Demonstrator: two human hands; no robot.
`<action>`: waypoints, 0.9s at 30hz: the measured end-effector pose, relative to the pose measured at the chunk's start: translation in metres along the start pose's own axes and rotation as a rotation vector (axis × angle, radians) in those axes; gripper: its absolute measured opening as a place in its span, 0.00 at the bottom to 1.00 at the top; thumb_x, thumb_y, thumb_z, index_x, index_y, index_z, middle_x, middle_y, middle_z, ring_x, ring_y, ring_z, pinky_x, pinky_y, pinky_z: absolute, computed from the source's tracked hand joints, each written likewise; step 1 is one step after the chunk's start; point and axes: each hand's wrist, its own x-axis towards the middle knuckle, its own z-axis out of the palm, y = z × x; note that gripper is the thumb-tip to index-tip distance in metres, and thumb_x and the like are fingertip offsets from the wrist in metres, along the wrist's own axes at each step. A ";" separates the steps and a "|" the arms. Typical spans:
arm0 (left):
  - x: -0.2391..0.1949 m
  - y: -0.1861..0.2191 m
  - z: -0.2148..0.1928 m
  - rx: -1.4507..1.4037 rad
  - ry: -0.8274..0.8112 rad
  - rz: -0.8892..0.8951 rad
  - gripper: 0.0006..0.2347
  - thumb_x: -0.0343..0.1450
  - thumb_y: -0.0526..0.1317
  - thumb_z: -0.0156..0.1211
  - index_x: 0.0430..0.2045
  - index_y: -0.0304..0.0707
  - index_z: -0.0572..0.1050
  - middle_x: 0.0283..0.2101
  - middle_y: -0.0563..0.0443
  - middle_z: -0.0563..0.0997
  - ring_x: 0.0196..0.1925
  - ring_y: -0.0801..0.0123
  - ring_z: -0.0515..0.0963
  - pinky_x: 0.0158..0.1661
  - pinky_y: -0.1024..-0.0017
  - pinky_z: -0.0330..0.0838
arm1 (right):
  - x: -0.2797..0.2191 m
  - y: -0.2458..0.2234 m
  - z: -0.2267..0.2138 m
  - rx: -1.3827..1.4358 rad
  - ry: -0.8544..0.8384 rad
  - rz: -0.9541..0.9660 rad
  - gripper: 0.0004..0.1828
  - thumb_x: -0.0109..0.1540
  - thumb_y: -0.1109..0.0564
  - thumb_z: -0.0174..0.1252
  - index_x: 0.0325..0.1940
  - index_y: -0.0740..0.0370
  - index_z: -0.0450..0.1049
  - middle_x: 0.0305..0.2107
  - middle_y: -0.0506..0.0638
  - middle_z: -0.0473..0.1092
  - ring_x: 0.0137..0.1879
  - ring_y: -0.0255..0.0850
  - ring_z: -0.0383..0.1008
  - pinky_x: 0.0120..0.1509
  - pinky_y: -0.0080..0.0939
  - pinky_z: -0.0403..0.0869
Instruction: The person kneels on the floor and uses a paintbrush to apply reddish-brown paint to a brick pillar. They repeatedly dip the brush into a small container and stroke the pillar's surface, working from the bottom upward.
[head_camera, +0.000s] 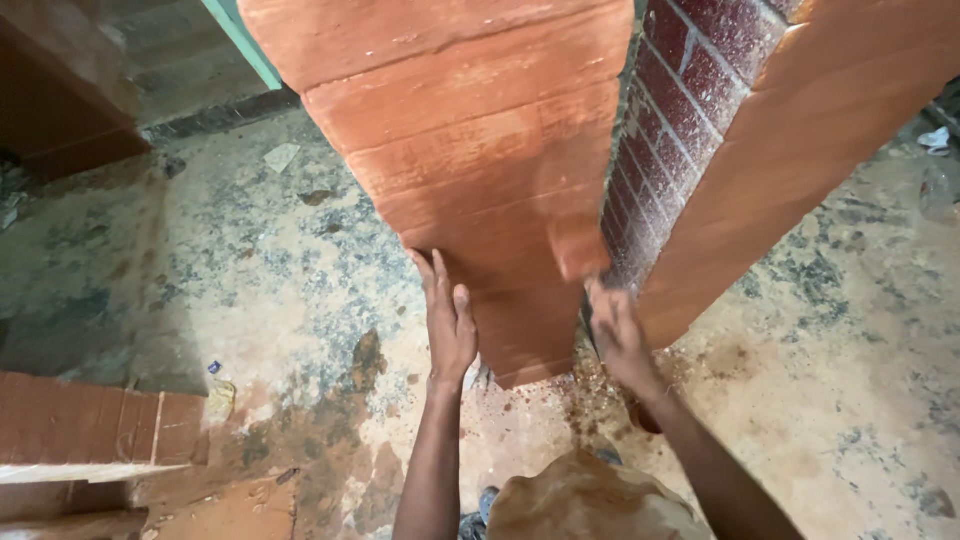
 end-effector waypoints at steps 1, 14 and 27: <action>0.000 -0.001 0.000 0.008 -0.005 -0.001 0.32 0.80 0.57 0.36 0.74 0.32 0.48 0.80 0.31 0.33 0.82 0.44 0.34 0.76 0.55 0.35 | -0.020 0.017 0.006 -0.007 -0.015 0.173 0.16 0.71 0.53 0.48 0.58 0.64 0.60 0.57 0.62 0.67 0.64 0.48 0.66 0.69 0.48 0.67; 0.002 0.016 -0.009 0.018 -0.015 -0.075 0.34 0.78 0.61 0.34 0.73 0.29 0.51 0.79 0.32 0.37 0.81 0.44 0.39 0.75 0.55 0.41 | 0.051 -0.116 -0.064 0.339 -0.056 0.421 0.10 0.72 0.56 0.45 0.57 0.59 0.62 0.59 0.26 0.66 0.22 0.27 0.57 0.19 0.24 0.63; -0.001 0.004 -0.023 0.069 -0.033 -0.028 0.31 0.80 0.58 0.33 0.71 0.30 0.58 0.79 0.33 0.45 0.82 0.45 0.43 0.76 0.55 0.40 | 0.101 -0.120 0.008 0.021 -0.067 -0.381 0.10 0.78 0.53 0.46 0.60 0.57 0.58 0.39 0.46 0.59 0.34 0.29 0.60 0.37 0.31 0.71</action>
